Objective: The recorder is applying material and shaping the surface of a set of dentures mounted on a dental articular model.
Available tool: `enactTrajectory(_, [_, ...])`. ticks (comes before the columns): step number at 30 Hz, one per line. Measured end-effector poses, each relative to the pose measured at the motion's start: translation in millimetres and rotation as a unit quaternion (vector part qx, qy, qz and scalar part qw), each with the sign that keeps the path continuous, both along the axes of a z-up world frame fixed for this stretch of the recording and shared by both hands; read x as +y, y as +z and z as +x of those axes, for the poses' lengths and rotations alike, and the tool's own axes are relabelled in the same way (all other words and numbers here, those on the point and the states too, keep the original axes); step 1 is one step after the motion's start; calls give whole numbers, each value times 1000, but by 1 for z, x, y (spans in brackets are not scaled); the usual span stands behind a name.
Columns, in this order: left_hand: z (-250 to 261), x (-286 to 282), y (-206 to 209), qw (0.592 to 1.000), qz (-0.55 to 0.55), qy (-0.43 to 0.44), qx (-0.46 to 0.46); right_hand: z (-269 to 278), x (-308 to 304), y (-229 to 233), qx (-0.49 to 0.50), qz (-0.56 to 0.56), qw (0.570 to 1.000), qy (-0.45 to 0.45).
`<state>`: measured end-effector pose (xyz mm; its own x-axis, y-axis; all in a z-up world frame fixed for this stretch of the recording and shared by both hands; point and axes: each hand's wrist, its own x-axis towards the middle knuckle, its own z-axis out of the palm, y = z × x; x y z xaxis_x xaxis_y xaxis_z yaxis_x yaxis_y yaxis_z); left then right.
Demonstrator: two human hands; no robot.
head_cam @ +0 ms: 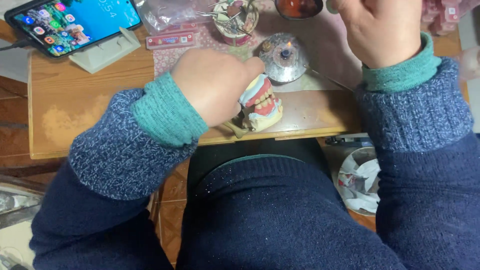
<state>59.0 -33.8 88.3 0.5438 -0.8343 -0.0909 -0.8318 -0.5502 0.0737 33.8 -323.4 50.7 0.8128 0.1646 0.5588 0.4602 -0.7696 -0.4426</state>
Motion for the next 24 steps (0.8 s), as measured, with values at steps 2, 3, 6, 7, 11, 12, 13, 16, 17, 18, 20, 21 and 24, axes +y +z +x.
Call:
enactTrajectory(2, [-1,6,-1,1000,-20,2,-7,8,-9,-8,-37,-64,997,27])
enactTrajectory(3, [-2,9,-1,1000,-22,4,-7,8,-9,-7,-37,-66,997,29])
enactTrajectory(6, [-2,18,-6,999,-40,24,25,8,-7,-4,-41,-83,995,42])
enactTrajectory(7, [-1,23,-12,992,-122,7,13,8,-6,-2,-29,-80,996,34])
enactTrajectory(11, [1,32,-29,957,-290,-11,9,4,-11,-5,-24,-56,997,45])
enactTrajectory(12, [1,33,-28,957,-289,-10,9,1,-14,-5,-23,-56,997,46])
enactTrajectory(13, [1,34,-28,954,-299,12,36,-3,-16,-5,-29,-51,997,44])
enactTrajectory(16, [1,37,-35,940,-332,38,74,-24,-9,-8,-4,45,999,21])
enactTrajectory(17, [1,38,-38,930,-356,38,85,-32,-4,-9,29,135,990,-3])
enactTrajectory(18, [2,39,-40,930,-356,41,84,-41,9,-8,30,136,990,0])
enactTrajectory(20, [2,39,-43,917,-386,28,92,-60,34,-8,62,338,938,49])
enactTrajectory(21, [2,39,-45,917,-386,30,93,-67,47,-15,63,338,938,50])
enactTrajectory(24, [1,39,-48,912,-395,48,102,-81,83,-34,66,454,880,122])
